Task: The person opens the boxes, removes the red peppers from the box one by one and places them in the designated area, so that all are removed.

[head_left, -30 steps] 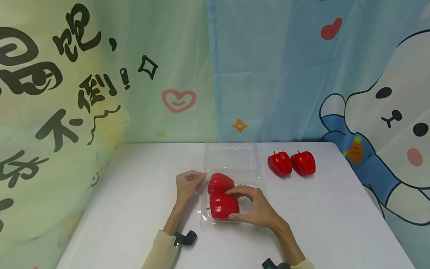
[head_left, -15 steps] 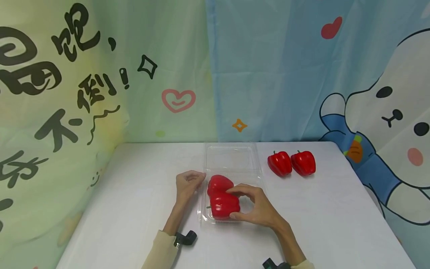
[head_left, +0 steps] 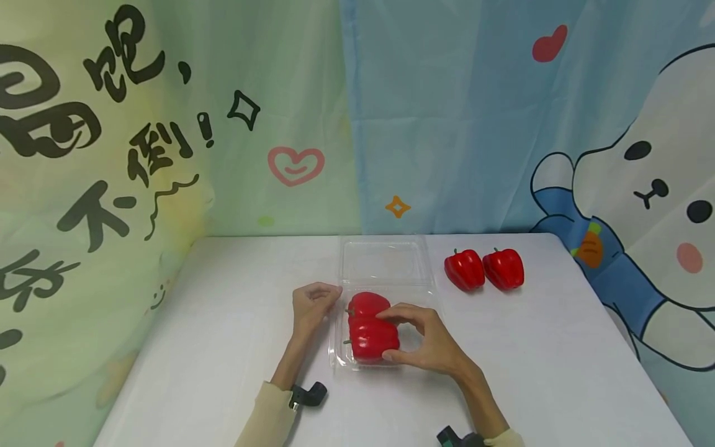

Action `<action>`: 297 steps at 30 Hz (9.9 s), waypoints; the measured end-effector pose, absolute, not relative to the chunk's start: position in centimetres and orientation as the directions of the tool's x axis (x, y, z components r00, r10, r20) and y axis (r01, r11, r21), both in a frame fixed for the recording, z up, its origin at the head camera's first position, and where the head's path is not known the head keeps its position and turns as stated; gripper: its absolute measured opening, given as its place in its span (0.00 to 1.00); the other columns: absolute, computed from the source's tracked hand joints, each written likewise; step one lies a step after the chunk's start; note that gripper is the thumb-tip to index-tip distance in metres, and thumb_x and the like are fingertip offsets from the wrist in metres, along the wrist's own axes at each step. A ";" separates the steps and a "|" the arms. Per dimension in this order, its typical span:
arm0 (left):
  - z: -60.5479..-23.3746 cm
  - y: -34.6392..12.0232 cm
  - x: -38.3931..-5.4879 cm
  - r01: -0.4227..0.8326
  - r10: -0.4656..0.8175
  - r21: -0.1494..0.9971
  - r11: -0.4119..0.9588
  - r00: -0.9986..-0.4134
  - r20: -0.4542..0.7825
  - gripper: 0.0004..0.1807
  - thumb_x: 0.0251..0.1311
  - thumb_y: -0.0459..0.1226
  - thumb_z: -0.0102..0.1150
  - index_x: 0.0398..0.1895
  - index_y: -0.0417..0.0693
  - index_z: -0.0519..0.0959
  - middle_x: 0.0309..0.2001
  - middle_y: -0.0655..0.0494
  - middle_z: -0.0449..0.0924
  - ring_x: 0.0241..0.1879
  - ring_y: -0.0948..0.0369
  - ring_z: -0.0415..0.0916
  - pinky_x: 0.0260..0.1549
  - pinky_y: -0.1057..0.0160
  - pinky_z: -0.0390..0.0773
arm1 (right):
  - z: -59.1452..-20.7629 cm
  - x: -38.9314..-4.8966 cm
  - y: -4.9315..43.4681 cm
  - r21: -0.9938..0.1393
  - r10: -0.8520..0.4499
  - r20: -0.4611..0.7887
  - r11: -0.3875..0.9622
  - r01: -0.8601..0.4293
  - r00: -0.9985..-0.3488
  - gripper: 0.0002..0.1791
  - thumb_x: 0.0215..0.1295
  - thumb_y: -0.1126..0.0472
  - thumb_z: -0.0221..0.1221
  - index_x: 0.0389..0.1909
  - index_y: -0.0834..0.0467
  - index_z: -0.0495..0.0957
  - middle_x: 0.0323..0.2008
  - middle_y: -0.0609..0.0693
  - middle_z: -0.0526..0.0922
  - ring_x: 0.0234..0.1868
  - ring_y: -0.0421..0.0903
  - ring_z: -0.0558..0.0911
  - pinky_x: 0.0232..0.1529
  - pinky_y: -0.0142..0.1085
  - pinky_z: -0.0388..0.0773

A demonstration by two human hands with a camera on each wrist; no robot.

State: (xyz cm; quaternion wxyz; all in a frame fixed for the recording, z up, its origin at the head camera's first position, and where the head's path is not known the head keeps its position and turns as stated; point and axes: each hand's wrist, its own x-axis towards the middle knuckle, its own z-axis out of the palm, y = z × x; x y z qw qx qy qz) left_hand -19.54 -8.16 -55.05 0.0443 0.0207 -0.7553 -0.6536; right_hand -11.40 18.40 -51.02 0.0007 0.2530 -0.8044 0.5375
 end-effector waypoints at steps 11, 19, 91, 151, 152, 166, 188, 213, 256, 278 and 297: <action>-54.9 -8.1 -19.4 0.043 -0.082 0.986 0.158 -0.995 0.057 0.08 0.65 0.32 0.74 0.36 0.31 0.89 0.29 0.36 0.90 0.22 0.64 0.81 0.25 0.71 0.77 | -50.6 -11.2 18.7 -0.857 -0.386 0.292 0.300 -0.418 -0.875 0.36 0.53 0.55 0.81 0.66 0.48 0.84 0.61 0.49 0.90 0.55 0.41 0.87 0.58 0.53 0.89; -55.1 -8.1 -19.5 0.044 -0.081 0.987 0.155 -0.995 0.057 0.08 0.65 0.32 0.74 0.36 0.32 0.89 0.29 0.36 0.90 0.21 0.63 0.80 0.24 0.70 0.77 | -51.0 -11.3 18.9 -0.857 -0.355 0.331 0.274 -0.436 -0.874 0.37 0.52 0.57 0.82 0.66 0.49 0.84 0.60 0.49 0.90 0.55 0.43 0.88 0.57 0.50 0.90; -55.1 -8.3 -19.8 0.032 -0.087 0.990 0.138 -0.995 0.045 0.08 0.63 0.31 0.74 0.36 0.30 0.89 0.28 0.35 0.90 0.22 0.63 0.81 0.25 0.71 0.77 | -50.6 -11.0 20.1 -0.867 -0.107 0.432 0.223 -0.445 -0.896 0.39 0.50 0.69 0.81 0.67 0.57 0.82 0.62 0.56 0.88 0.58 0.41 0.88 0.61 0.31 0.85; -55.1 -8.2 -19.9 0.032 -0.090 0.989 0.147 -0.995 0.046 0.08 0.64 0.32 0.75 0.36 0.32 0.90 0.28 0.36 0.90 0.22 0.63 0.81 0.25 0.71 0.77 | -50.8 -10.5 22.3 -0.851 0.070 0.461 0.320 -0.418 -0.885 0.40 0.50 0.72 0.81 0.68 0.57 0.82 0.63 0.61 0.87 0.58 0.35 0.87 0.62 0.26 0.82; -55.0 -8.2 -19.9 0.032 -0.089 0.989 0.146 -0.995 0.046 0.08 0.64 0.32 0.75 0.36 0.32 0.90 0.28 0.36 0.90 0.22 0.63 0.81 0.25 0.71 0.76 | -50.8 -10.5 22.4 -0.849 0.074 0.463 0.322 -0.418 -0.883 0.40 0.50 0.72 0.81 0.68 0.57 0.82 0.63 0.61 0.87 0.58 0.35 0.87 0.62 0.26 0.82; -55.1 -8.2 -19.8 0.033 -0.091 0.991 0.127 -0.995 0.045 0.08 0.63 0.32 0.75 0.36 0.30 0.89 0.28 0.36 0.90 0.22 0.63 0.82 0.25 0.71 0.77 | -50.8 -10.4 22.8 -0.846 0.121 0.472 0.341 -0.409 -0.873 0.41 0.50 0.73 0.81 0.68 0.58 0.82 0.63 0.62 0.87 0.58 0.34 0.87 0.62 0.26 0.81; -55.3 -8.2 -19.6 0.032 -0.095 0.989 0.142 -0.994 0.046 0.07 0.63 0.31 0.75 0.36 0.32 0.90 0.30 0.34 0.90 0.24 0.59 0.83 0.26 0.71 0.78 | -51.2 -10.4 24.2 -0.824 0.191 0.521 0.365 -0.433 -0.832 0.41 0.49 0.76 0.79 0.68 0.59 0.82 0.63 0.54 0.88 0.59 0.37 0.87 0.63 0.25 0.80; -55.1 -8.2 -19.6 0.015 -0.099 0.991 0.131 -0.995 0.028 0.08 0.63 0.32 0.76 0.36 0.32 0.90 0.29 0.35 0.90 0.24 0.62 0.82 0.24 0.71 0.77 | -51.8 -9.5 24.8 -0.837 0.319 0.526 0.357 -0.414 -0.788 0.42 0.48 0.79 0.78 0.69 0.60 0.82 0.64 0.63 0.87 0.60 0.40 0.87 0.64 0.26 0.81; -55.2 -8.2 -19.6 0.015 -0.101 0.990 0.140 -0.994 0.029 0.08 0.63 0.33 0.76 0.35 0.34 0.90 0.28 0.37 0.90 0.23 0.63 0.82 0.24 0.71 0.76 | -54.5 -8.1 24.8 -0.896 0.674 0.408 0.426 -0.126 -0.616 0.34 0.57 0.63 0.81 0.66 0.49 0.85 0.62 0.47 0.90 0.56 0.30 0.86 0.61 0.20 0.79; -55.2 -8.1 -19.4 0.013 -0.096 0.993 0.115 -0.995 0.024 0.10 0.64 0.33 0.75 0.37 0.31 0.89 0.29 0.36 0.90 0.24 0.62 0.83 0.24 0.71 0.76 | -55.0 -7.6 25.0 -0.925 0.808 0.232 0.355 0.134 -0.542 0.33 0.64 0.49 0.78 0.68 0.53 0.83 0.65 0.51 0.89 0.54 0.32 0.84 0.65 0.26 0.80; -55.4 -8.1 -19.6 0.038 -0.095 0.993 0.110 -0.994 0.049 0.08 0.63 0.31 0.75 0.36 0.31 0.89 0.28 0.33 0.89 0.22 0.63 0.80 0.24 0.71 0.75 | -55.1 -7.6 24.6 -0.931 0.826 0.128 0.290 0.220 -0.549 0.33 0.67 0.49 0.76 0.71 0.55 0.81 0.67 0.54 0.87 0.59 0.48 0.85 0.67 0.30 0.81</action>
